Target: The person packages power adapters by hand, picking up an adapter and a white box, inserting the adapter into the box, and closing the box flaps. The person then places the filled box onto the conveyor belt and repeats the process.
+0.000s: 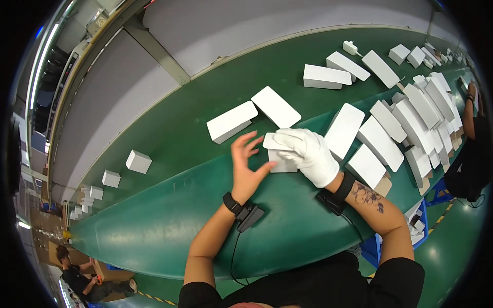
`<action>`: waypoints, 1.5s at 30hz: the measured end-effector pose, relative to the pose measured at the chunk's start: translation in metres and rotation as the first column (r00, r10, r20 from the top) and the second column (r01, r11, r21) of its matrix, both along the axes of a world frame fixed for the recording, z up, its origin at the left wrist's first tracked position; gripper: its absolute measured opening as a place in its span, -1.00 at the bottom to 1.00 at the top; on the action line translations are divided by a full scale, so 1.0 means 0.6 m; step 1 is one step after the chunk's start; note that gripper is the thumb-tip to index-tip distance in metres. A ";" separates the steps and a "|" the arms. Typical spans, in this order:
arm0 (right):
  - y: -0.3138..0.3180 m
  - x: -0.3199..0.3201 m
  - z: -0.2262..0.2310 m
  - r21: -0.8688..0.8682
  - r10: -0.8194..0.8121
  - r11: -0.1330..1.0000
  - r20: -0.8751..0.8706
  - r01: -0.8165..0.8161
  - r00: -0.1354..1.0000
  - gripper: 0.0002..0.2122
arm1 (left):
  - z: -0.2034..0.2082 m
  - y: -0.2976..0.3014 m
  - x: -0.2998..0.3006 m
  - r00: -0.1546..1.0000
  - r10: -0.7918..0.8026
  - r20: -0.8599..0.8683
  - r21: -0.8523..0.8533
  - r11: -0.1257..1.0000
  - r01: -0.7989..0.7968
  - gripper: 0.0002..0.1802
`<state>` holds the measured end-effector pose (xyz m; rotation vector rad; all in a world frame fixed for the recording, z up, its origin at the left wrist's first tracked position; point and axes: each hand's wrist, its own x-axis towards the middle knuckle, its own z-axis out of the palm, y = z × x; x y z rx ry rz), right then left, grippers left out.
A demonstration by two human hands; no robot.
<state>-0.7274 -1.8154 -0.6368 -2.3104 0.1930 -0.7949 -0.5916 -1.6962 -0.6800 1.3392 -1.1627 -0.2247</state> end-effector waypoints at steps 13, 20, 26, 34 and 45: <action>-0.002 -0.008 0.037 -0.156 -0.024 0.988 -0.279 -0.021 0.960 -0.65 | -0.009 -0.017 0.002 0.992 -0.116 0.049 0.308 0.947 0.095 -0.31; -0.040 -0.013 0.038 0.249 0.173 0.965 -0.353 -0.086 0.919 -0.61 | -0.001 -0.023 0.009 0.984 -0.176 0.014 0.345 0.925 0.160 -0.34; -0.007 -0.018 0.036 -0.217 0.037 0.970 -0.300 -0.106 0.953 -0.62 | -0.009 -0.027 0.011 0.985 -0.172 0.010 0.416 0.896 0.152 -0.33; -0.038 -0.003 0.008 -0.147 0.177 0.970 -0.122 -0.194 0.977 -0.54 | -0.016 -0.043 0.007 0.960 -0.255 -0.118 0.345 0.896 0.281 -0.23; -0.031 -0.004 0.055 -0.519 0.275 0.786 -0.194 -0.336 0.942 -0.46 | 0.025 0.002 0.021 0.970 -0.243 0.020 0.390 0.895 0.217 -0.38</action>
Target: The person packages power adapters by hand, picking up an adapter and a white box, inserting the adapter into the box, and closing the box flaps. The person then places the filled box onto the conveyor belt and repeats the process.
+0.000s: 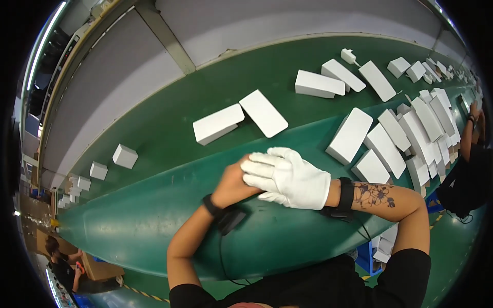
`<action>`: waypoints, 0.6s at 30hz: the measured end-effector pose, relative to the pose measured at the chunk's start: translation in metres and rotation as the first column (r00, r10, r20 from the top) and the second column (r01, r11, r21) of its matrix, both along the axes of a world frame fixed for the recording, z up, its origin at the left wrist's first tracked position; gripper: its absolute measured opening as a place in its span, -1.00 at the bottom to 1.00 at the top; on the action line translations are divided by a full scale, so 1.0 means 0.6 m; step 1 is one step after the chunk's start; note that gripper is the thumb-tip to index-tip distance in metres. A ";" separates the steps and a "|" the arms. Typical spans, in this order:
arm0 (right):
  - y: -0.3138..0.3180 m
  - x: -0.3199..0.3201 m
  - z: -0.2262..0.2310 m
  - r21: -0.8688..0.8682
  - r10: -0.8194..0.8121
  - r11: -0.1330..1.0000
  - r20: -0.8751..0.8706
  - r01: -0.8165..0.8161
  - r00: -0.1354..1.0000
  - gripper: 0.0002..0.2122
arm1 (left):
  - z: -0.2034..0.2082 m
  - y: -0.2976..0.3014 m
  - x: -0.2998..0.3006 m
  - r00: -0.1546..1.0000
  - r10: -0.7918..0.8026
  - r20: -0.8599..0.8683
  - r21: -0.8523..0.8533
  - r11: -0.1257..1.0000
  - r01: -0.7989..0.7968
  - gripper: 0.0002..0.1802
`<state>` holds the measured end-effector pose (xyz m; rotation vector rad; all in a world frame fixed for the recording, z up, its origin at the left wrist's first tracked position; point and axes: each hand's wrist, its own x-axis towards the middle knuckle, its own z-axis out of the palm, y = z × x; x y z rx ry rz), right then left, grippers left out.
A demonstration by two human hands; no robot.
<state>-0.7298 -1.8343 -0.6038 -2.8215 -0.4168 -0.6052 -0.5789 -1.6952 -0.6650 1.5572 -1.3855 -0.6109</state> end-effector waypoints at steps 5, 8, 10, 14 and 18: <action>-0.045 0.092 0.046 0.044 -0.581 0.813 0.032 0.580 0.813 -0.31 | 0.065 0.088 0.205 0.785 0.611 0.103 -0.283 0.774 -0.566 -0.48; -0.056 0.176 0.027 -0.115 -0.731 0.658 -0.332 0.744 0.596 -0.27 | 0.034 0.130 0.352 0.596 0.764 0.245 -0.275 0.645 -0.713 -0.46; -0.096 0.227 -0.030 -0.056 -0.633 0.671 -0.561 0.739 0.533 -0.30 | -0.019 0.151 0.419 0.587 0.769 0.254 -0.197 0.635 -0.747 -0.30; -0.087 0.168 0.001 -0.151 -0.612 0.739 -0.559 0.656 0.560 -0.37 | -0.017 0.130 0.395 0.425 0.806 0.413 -0.501 0.590 -0.633 -0.01; -0.082 -0.038 0.077 0.111 -0.651 0.733 -0.173 0.672 0.739 -0.47 | 0.082 0.044 0.238 0.337 0.596 0.729 -0.458 0.790 -0.407 0.04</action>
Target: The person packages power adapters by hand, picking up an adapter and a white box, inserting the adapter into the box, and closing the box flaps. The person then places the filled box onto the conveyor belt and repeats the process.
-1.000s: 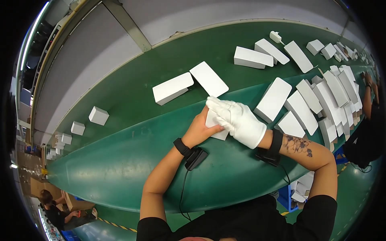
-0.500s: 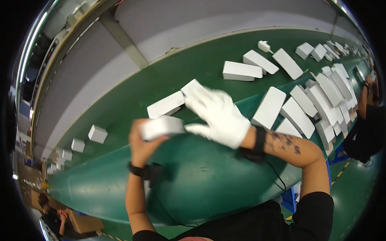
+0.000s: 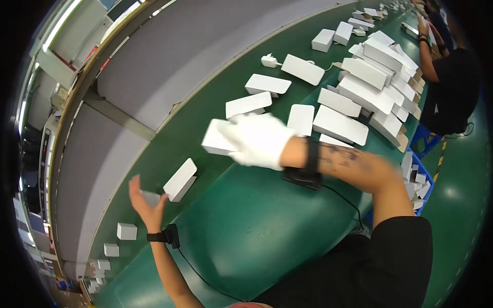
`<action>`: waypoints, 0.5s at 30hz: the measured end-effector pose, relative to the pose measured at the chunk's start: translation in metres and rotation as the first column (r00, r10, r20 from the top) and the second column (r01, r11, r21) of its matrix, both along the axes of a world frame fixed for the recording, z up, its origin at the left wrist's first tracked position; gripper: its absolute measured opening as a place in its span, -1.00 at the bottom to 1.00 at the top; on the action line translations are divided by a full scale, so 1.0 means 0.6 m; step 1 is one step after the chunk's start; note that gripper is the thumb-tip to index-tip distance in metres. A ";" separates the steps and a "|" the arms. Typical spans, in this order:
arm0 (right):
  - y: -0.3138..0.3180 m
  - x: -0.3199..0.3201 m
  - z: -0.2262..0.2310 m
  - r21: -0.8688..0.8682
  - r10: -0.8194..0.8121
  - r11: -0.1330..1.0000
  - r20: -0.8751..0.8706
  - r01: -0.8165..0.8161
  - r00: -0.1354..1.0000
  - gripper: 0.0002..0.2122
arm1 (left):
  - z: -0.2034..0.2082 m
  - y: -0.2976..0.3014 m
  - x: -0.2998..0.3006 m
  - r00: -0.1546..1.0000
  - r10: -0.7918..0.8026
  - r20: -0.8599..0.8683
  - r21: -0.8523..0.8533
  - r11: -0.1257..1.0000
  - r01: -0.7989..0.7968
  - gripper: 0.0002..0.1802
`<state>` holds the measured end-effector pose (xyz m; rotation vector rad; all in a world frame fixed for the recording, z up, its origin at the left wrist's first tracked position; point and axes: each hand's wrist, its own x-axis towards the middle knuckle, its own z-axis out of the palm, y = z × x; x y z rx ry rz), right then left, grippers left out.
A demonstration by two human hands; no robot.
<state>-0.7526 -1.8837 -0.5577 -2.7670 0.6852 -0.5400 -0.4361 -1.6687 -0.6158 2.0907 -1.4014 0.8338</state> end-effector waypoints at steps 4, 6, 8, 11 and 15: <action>-0.016 -0.163 -0.014 -0.030 -0.258 0.965 0.034 0.259 0.966 -0.49 | -0.038 -0.051 0.010 0.991 -0.062 -0.116 0.579 0.807 0.118 -0.05; -0.022 -0.220 -0.022 -0.112 -0.401 0.910 -0.004 0.398 0.916 -0.50 | -0.038 -0.059 0.019 0.970 -0.067 -0.234 0.529 0.828 0.185 -0.07; -0.033 -0.268 -0.044 -0.114 -0.452 0.884 0.031 0.453 0.891 -0.48 | -0.041 -0.083 0.021 0.882 -0.081 -0.465 0.431 0.849 0.306 -0.11; -0.044 -0.313 -0.064 -0.176 -0.494 0.858 -0.030 0.482 0.869 -0.45 | 0.021 -0.179 -0.144 0.753 -0.565 -0.337 0.230 0.727 0.647 -0.25; -0.057 -0.307 -0.038 -0.361 -0.451 0.845 -0.085 0.394 0.889 -0.47 | 0.040 -0.294 -0.352 0.411 -0.840 -0.353 0.212 0.356 0.910 -0.20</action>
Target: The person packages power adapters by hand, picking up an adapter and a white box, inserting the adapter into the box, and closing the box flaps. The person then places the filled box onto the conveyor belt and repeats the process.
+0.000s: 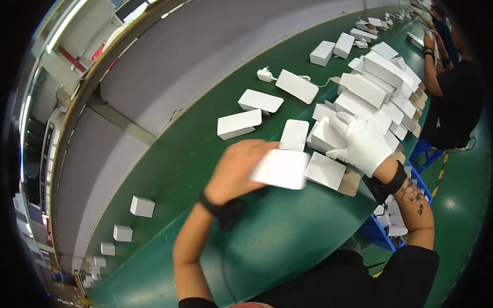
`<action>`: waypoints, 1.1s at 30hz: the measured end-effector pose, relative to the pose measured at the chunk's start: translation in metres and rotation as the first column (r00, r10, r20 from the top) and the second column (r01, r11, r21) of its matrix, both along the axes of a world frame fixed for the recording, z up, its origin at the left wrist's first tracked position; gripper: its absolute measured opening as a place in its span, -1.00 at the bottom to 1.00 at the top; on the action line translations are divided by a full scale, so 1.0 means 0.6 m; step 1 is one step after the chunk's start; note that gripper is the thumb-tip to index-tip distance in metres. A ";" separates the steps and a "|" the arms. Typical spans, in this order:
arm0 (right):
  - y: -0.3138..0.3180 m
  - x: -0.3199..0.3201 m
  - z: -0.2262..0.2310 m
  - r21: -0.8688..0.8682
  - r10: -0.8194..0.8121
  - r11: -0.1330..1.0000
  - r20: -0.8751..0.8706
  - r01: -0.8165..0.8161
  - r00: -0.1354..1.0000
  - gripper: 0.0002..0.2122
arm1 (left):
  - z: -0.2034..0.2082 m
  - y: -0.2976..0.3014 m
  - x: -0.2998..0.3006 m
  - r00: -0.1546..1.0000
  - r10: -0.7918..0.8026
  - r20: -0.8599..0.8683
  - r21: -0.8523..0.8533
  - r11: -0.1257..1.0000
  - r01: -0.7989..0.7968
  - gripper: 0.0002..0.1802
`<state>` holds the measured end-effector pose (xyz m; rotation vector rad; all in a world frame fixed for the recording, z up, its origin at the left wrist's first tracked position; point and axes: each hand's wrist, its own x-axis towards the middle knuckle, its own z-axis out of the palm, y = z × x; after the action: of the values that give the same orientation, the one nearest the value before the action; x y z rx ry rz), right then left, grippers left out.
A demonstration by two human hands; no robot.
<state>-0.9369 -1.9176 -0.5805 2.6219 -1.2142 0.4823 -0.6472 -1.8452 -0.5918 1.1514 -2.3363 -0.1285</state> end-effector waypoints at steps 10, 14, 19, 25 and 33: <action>-0.189 0.209 0.161 0.103 0.073 0.992 -0.038 -0.069 0.997 -0.58 | -0.032 -0.071 -0.113 0.995 0.088 0.037 -0.046 0.995 -0.086 0.18; -0.308 0.334 0.123 0.229 -0.042 0.967 -0.286 0.111 0.957 -0.59 | -0.032 -0.045 -0.103 0.990 0.136 -0.038 -0.097 0.986 -0.139 0.11; -0.420 0.408 0.022 0.304 -0.200 0.901 -0.340 0.309 0.919 -0.63 | -0.033 -0.069 0.000 0.964 0.265 -0.031 -0.004 0.964 -0.265 -0.05; -0.447 0.461 -0.041 0.423 -0.195 0.848 -0.312 0.320 0.930 -0.66 | -0.070 -0.206 0.134 0.707 0.576 0.410 -0.271 0.817 -0.509 -0.23; -0.481 0.510 -0.073 0.394 -0.212 0.878 -0.190 0.272 0.959 -0.68 | -0.090 -0.307 0.148 0.778 0.452 0.436 0.157 0.813 -0.561 -0.23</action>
<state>-0.6312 -2.2060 -0.6245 2.7125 -1.7297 -0.0182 -0.5586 -2.0293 -0.6456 2.0873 -2.2608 -0.0367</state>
